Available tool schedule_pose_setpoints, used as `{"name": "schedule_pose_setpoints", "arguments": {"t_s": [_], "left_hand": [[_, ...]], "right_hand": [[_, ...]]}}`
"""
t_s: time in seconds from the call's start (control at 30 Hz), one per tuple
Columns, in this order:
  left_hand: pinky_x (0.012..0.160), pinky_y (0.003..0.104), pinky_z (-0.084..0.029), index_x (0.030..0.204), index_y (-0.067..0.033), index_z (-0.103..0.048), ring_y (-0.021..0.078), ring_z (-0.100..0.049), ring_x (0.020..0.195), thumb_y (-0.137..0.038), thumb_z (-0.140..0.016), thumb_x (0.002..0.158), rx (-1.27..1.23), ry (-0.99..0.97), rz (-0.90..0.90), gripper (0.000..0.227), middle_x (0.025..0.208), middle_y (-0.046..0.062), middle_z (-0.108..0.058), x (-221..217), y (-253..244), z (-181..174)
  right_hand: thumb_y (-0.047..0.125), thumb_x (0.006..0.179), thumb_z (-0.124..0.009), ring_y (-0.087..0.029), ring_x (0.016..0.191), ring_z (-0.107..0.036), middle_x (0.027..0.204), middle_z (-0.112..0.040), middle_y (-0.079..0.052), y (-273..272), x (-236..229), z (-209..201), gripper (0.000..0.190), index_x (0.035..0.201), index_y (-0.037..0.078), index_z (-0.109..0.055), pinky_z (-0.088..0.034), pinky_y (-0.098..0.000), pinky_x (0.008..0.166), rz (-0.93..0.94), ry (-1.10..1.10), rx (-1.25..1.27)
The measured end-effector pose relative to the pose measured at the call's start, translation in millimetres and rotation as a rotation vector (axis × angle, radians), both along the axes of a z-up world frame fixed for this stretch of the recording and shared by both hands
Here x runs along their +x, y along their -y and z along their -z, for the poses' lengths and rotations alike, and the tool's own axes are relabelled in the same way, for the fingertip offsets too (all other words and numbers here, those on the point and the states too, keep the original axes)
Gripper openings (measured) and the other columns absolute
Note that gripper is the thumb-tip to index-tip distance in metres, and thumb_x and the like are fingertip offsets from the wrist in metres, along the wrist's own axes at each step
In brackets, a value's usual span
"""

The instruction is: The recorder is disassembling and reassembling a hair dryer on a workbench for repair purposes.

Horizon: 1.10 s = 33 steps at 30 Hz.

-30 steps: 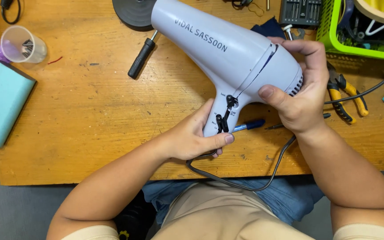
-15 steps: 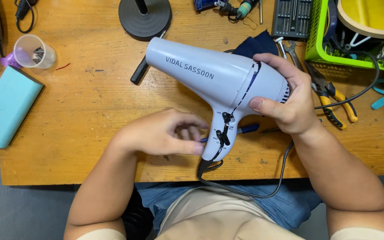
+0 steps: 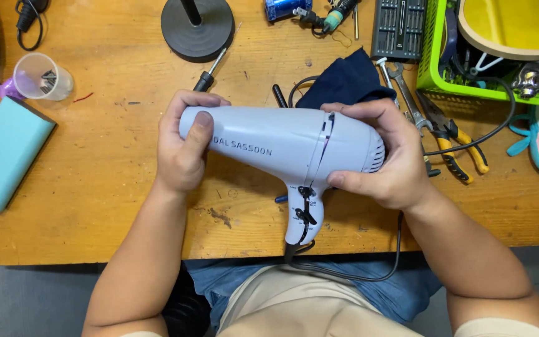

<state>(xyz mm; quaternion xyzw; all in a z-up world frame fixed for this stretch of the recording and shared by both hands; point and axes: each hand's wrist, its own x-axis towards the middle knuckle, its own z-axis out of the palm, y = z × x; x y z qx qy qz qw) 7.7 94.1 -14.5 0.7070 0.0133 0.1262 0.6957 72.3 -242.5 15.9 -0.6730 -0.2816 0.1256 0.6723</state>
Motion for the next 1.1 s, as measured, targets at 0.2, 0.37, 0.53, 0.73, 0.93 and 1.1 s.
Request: {"name": "schedule_pose_setpoints", "arguments": {"t_s": [0.2, 0.37, 0.53, 0.73, 0.93, 1.1], "left_hand": [[0.103, 0.040, -0.060, 0.115, -0.0075, -0.065, 0.0278, -0.076, 0.111, -0.038, -0.061, 0.115, 0.043, 0.148, -0.196, 0.031, 0.114, 0.017, -0.070, -5, 22, 7], [0.102, 0.040, -0.058, 0.114, -0.0070, -0.065, 0.0278, -0.075, 0.110, -0.035, -0.061, 0.114, 0.046, 0.136, -0.202, 0.028, 0.113, 0.018, -0.070, -4, 25, 11], [0.101, 0.040, -0.059, 0.114, -0.0071, -0.065, 0.0271, -0.075, 0.108, -0.034, -0.062, 0.113, 0.054, 0.110, -0.196, 0.027, 0.113, 0.015, -0.069, -6, 26, 11], [0.102, 0.039, -0.060, 0.113, -0.0085, -0.066, 0.0262, -0.075, 0.110, -0.036, -0.065, 0.113, 0.084, 0.076, -0.195, 0.027, 0.112, 0.014, -0.069, -11, 32, 6], [0.103, 0.040, -0.060, 0.114, -0.0068, -0.066, 0.0271, -0.075, 0.110, -0.032, -0.059, 0.116, 0.080, 0.109, -0.246, 0.026, 0.113, 0.015, -0.071, -5, 34, 12], [0.106, 0.042, -0.060, 0.114, -0.0075, -0.065, 0.0280, -0.076, 0.111, -0.033, -0.059, 0.116, 0.074, 0.114, -0.265, 0.026, 0.113, 0.016, -0.072, -3, 33, 12]], "right_hand": [[0.037, 0.096, -0.084, -0.040, 0.146, -0.073, 0.153, -0.070, -0.029, -5, -3, 12, 0.073, 0.152, 0.000, -0.057, -0.059, -0.0518, 0.130, 0.049, 0.134, -0.045], [0.040, 0.088, -0.089, -0.036, 0.138, -0.076, 0.149, -0.074, -0.025, -5, -1, 13, 0.080, 0.150, -0.002, -0.061, -0.061, -0.0466, 0.124, 0.068, 0.172, -0.130], [0.039, 0.086, -0.089, -0.032, 0.135, -0.075, 0.147, -0.075, -0.021, -4, -3, 10, 0.079, 0.150, 0.000, -0.065, -0.061, -0.0439, 0.120, 0.096, 0.120, -0.194], [0.035, 0.085, -0.095, -0.034, 0.140, -0.076, 0.151, -0.075, -0.026, -5, -8, 13, 0.086, 0.153, -0.003, -0.062, -0.059, -0.0444, 0.127, 0.048, 0.172, -0.188], [0.036, 0.088, -0.091, -0.036, 0.138, -0.077, 0.149, -0.075, -0.026, -10, -6, 14, 0.079, 0.151, -0.001, -0.064, -0.062, -0.0461, 0.125, 0.110, 0.107, -0.107], [0.044, 0.094, -0.083, -0.036, 0.143, -0.074, 0.153, -0.073, -0.028, -6, -4, 10, 0.081, 0.155, -0.004, -0.059, -0.058, -0.0467, 0.129, 0.064, 0.126, -0.111]]}}
